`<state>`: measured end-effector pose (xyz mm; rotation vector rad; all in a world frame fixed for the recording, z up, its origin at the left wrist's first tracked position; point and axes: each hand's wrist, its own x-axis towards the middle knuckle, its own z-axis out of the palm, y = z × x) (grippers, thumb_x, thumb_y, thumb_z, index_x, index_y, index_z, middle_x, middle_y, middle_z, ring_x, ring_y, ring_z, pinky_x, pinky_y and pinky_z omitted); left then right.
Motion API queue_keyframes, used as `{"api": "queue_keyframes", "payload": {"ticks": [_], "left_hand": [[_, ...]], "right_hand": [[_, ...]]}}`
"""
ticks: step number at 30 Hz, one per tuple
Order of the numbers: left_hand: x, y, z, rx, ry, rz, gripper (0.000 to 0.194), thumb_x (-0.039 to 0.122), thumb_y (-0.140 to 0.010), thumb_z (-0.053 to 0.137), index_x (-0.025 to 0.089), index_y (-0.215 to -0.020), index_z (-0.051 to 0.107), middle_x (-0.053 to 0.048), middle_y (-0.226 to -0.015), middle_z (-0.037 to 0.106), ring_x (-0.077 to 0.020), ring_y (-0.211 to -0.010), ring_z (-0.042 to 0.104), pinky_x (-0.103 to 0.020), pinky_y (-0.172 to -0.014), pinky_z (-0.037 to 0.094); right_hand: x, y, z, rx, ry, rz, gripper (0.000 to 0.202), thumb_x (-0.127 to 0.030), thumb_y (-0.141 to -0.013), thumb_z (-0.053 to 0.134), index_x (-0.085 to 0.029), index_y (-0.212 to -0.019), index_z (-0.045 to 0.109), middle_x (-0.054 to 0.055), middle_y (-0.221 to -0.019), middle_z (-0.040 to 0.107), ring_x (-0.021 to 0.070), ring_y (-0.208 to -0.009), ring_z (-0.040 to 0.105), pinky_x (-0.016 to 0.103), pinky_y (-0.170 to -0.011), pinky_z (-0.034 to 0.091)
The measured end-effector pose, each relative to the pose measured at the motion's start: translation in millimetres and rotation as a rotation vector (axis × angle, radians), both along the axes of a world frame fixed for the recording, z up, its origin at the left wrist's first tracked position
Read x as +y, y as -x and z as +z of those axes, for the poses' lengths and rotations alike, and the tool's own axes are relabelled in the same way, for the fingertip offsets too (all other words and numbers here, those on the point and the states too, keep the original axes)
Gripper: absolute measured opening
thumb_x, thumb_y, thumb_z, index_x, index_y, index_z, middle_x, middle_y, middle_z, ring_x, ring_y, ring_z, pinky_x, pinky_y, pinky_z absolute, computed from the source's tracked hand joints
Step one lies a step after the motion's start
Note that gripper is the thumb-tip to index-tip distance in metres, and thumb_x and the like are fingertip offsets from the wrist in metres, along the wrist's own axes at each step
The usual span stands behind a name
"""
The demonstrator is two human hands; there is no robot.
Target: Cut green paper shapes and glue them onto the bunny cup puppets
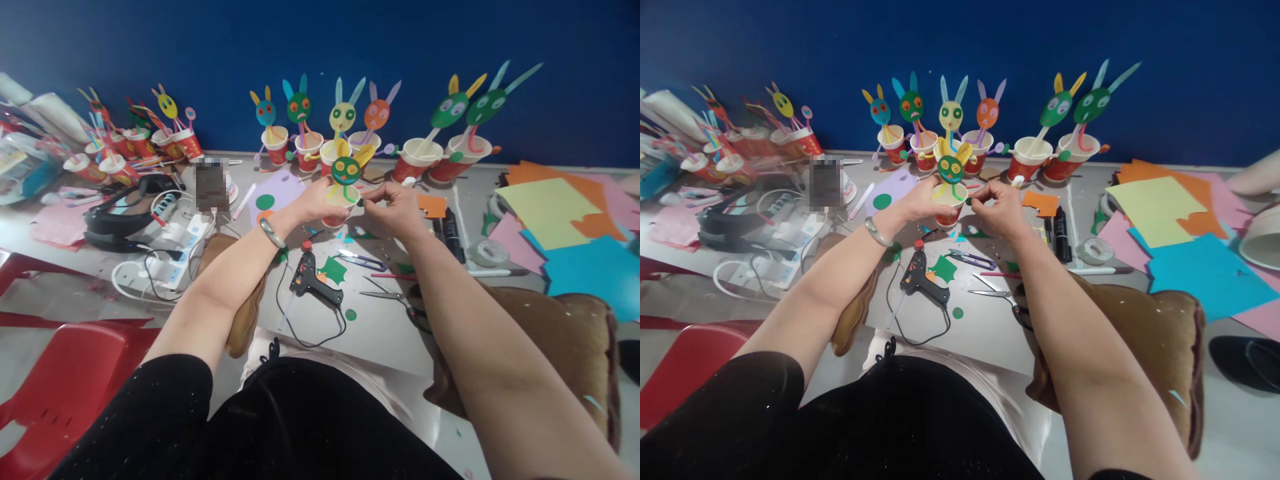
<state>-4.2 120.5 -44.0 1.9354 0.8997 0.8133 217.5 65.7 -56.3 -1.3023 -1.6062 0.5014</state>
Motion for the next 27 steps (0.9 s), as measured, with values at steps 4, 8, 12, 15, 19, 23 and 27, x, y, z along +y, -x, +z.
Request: {"api": "queue_keyframes", "payload": {"ticks": [4, 8, 12, 15, 19, 23, 27], "left_hand": [[-4.9, 0.3, 8.8, 0.04, 0.04, 0.038, 0.066, 0.029, -0.058, 0.09, 0.015, -0.116, 0.061, -0.015, -0.121, 0.073, -0.0331, -0.115, 0.071, -0.048, -0.104, 0.056], [-5.8, -0.2, 11.9, 0.057, 0.059, 0.036, 0.066, 0.03, -0.058, 0.091, 0.016, -0.115, 0.06, -0.014, -0.121, 0.074, -0.0318, -0.115, 0.071, -0.048, -0.105, 0.055], [-3.8, -0.1, 8.2, 0.033, 0.061, 0.026, 0.067, 0.029, -0.059, 0.092, 0.016, -0.116, 0.06, -0.013, -0.12, 0.074, -0.0317, -0.115, 0.071, -0.048, -0.104, 0.055], [-2.4, 0.7, 4.7, 0.017, 0.069, 0.023, 0.068, 0.029, -0.059, 0.093, 0.016, -0.117, 0.06, -0.013, -0.119, 0.073, -0.0316, -0.114, 0.071, -0.048, -0.103, 0.056], [-1.7, 1.4, 3.1, 0.009, 0.07, 0.013, 0.069, 0.031, -0.059, 0.093, 0.017, -0.118, 0.061, -0.012, -0.119, 0.073, -0.0313, -0.113, 0.071, -0.048, -0.104, 0.055], [-2.7, 1.0, 5.0, 0.006, 0.057, 0.014, 0.071, 0.032, -0.058, 0.091, 0.015, -0.119, 0.061, -0.014, -0.121, 0.073, -0.0324, -0.115, 0.071, -0.048, -0.105, 0.055], [-4.1, 0.4, 8.4, 0.023, 0.07, 0.005, 0.069, 0.035, -0.058, 0.089, 0.016, -0.118, 0.061, -0.015, -0.123, 0.074, -0.0329, -0.116, 0.072, -0.048, -0.106, 0.055]], "right_hand": [[3.0, -0.2, -2.8, 0.013, -0.012, 0.026, 0.018, -0.014, -0.072, 0.078, -0.027, -0.073, 0.066, 0.001, -0.08, 0.08, 0.0228, -0.075, 0.074, 0.041, -0.075, 0.064], [3.3, 1.2, -3.9, 0.003, -0.025, 0.042, 0.015, -0.013, -0.075, 0.076, -0.026, -0.075, 0.068, 0.001, -0.081, 0.079, 0.0218, -0.074, 0.073, 0.04, -0.075, 0.063], [1.3, 1.9, -5.0, -0.025, -0.041, 0.049, 0.014, -0.013, -0.077, 0.072, -0.026, -0.078, 0.073, 0.001, -0.081, 0.079, 0.0222, -0.077, 0.074, 0.039, -0.076, 0.063], [0.2, 1.0, -4.7, -0.035, -0.031, 0.059, 0.012, -0.013, -0.077, 0.073, -0.026, -0.077, 0.075, 0.002, -0.083, 0.081, 0.024, -0.079, 0.076, 0.042, -0.078, 0.064], [-0.1, -0.6, -3.1, -0.042, -0.005, 0.073, 0.009, -0.016, -0.075, 0.077, -0.026, -0.076, 0.076, 0.004, -0.086, 0.083, 0.026, -0.08, 0.077, 0.045, -0.08, 0.065], [0.0, -1.1, -3.1, -0.045, -0.014, 0.081, 0.007, -0.021, -0.075, 0.08, -0.027, -0.077, 0.077, 0.003, -0.086, 0.083, 0.0258, -0.081, 0.077, 0.045, -0.08, 0.066], [0.5, -0.8, -4.6, -0.028, -0.023, 0.082, 0.009, -0.025, -0.076, 0.082, -0.027, -0.08, 0.074, 0.003, -0.086, 0.083, 0.0253, -0.08, 0.077, 0.044, -0.08, 0.067]]}}
